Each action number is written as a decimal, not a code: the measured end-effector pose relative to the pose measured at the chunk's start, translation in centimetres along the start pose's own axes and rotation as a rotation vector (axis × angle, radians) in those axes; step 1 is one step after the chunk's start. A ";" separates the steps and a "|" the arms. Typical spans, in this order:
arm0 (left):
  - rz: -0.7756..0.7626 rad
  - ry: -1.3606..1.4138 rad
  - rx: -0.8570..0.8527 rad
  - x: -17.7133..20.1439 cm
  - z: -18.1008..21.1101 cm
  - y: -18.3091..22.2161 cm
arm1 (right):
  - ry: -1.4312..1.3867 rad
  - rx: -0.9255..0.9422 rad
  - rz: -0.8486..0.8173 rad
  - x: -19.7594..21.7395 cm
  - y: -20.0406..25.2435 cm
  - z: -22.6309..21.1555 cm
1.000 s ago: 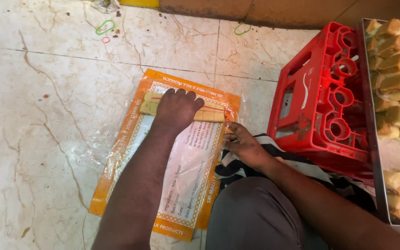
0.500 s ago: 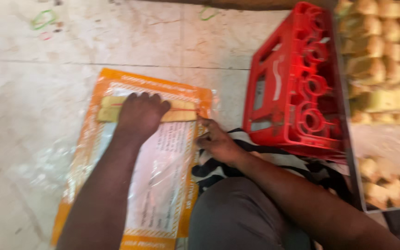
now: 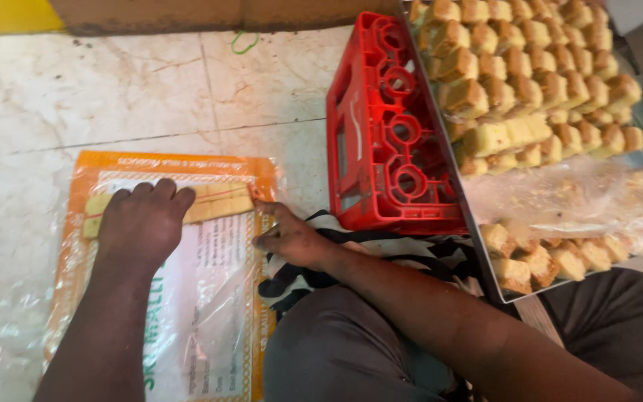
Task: The person organizes small square sweets onto a tray and into plastic bags by hand, using a pink plastic tool to help separate and position them.
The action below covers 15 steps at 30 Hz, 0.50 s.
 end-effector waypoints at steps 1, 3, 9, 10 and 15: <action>0.042 0.046 -0.005 -0.1 -0.2 0.1 | 0.003 -0.043 -0.014 0.2 0.0 0.2; 0.083 0.098 0.003 -0.7 -0.8 0.3 | -0.109 0.030 -0.031 0.1 -0.4 0.2; 0.042 0.133 0.034 -1.2 -0.6 0.2 | -0.020 -0.063 -0.042 0.1 -0.8 0.0; 0.037 0.128 0.024 -1.3 -0.5 0.0 | -0.046 -0.041 -0.042 0.1 -0.7 -0.1; 0.018 0.122 0.031 -1.8 -0.1 -0.8 | -0.030 -0.119 -0.046 0.2 -0.7 -0.4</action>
Point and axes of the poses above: each hand's wrist, its own y-axis away from the middle knuckle, its own x-axis out of the back of the hand, z = x × y, the point moved 1 cm from there along -y, towards the middle knuckle, and after that the axes turned 11 degrees about y, right-handed, at the moved point
